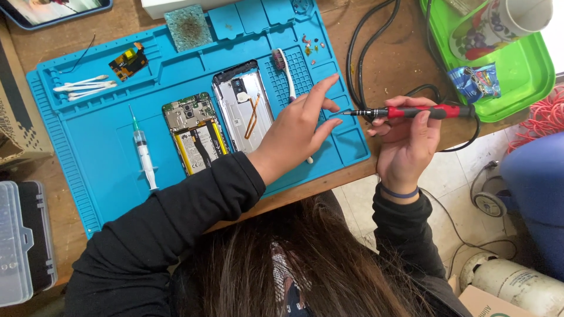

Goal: Repairing a smartphone by disassembling components using a precision screwdriver set on a specialized repair mat.

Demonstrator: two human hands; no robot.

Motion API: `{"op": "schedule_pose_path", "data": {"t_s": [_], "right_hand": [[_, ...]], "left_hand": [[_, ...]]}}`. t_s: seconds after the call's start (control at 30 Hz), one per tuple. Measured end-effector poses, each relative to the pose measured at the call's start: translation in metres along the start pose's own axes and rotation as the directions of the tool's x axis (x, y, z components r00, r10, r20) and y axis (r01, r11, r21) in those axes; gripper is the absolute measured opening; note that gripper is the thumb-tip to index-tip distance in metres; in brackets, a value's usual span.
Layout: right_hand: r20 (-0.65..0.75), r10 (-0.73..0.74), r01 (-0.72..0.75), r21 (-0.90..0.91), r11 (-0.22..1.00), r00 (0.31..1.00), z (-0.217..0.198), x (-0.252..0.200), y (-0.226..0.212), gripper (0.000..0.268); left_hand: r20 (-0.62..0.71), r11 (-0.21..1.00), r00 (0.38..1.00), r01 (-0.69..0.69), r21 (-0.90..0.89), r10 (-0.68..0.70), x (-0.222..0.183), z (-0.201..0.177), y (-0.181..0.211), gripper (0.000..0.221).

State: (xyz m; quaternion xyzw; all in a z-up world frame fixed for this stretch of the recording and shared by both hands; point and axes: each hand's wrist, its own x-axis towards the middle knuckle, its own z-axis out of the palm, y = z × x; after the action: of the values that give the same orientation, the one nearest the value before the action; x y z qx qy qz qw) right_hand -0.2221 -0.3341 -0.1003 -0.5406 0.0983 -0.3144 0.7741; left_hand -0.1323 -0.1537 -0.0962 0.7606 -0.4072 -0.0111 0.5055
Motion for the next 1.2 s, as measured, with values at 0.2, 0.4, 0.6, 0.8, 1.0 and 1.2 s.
{"op": "schedule_pose_path", "data": {"t_s": [0.2, 0.4, 0.6, 0.8, 1.0, 1.2], "right_hand": [[-0.011, -0.013, 0.013, 0.002, 1.0, 1.0, 0.002, -0.001, -0.001, 0.032], [-0.061, -0.039, 0.039, 0.001, 0.999, 0.997, -0.002, 0.001, 0.001, 0.033], [-0.068, -0.036, 0.035, -0.016, 0.999, 0.997, 0.0, 0.001, 0.001, 0.032], [-0.08, -0.039, 0.037, -0.018, 0.999, 0.996, -0.002, 0.002, 0.001, 0.032], [-0.088, -0.047, 0.045, -0.028, 0.999, 0.995, -0.003, 0.002, 0.002, 0.033], [-0.059, -0.106, 0.105, -0.032, 0.994, 0.993, 0.003, -0.002, -0.002, 0.035]], "left_hand": [[-0.035, 0.995, 0.999, 0.014, -0.103, -0.018, 0.005, 0.004, -0.005, 0.056], [-0.047, 0.999, 0.998, -0.032, 0.036, 0.034, 0.008, 0.0, -0.012, 0.054], [-0.029, 0.98, 0.999, -0.037, 0.195, 0.044, 0.01, 0.005, -0.022, 0.046], [-0.013, 0.965, 0.999, -0.025, 0.26, 0.03, 0.008, 0.006, -0.022, 0.041], [-0.038, 0.981, 0.999, -0.029, 0.193, 0.037, 0.007, -0.002, -0.018, 0.039], [-0.116, 0.966, 0.98, -0.132, 0.222, 0.16, 0.004, -0.02, 0.018, 0.039]]}}
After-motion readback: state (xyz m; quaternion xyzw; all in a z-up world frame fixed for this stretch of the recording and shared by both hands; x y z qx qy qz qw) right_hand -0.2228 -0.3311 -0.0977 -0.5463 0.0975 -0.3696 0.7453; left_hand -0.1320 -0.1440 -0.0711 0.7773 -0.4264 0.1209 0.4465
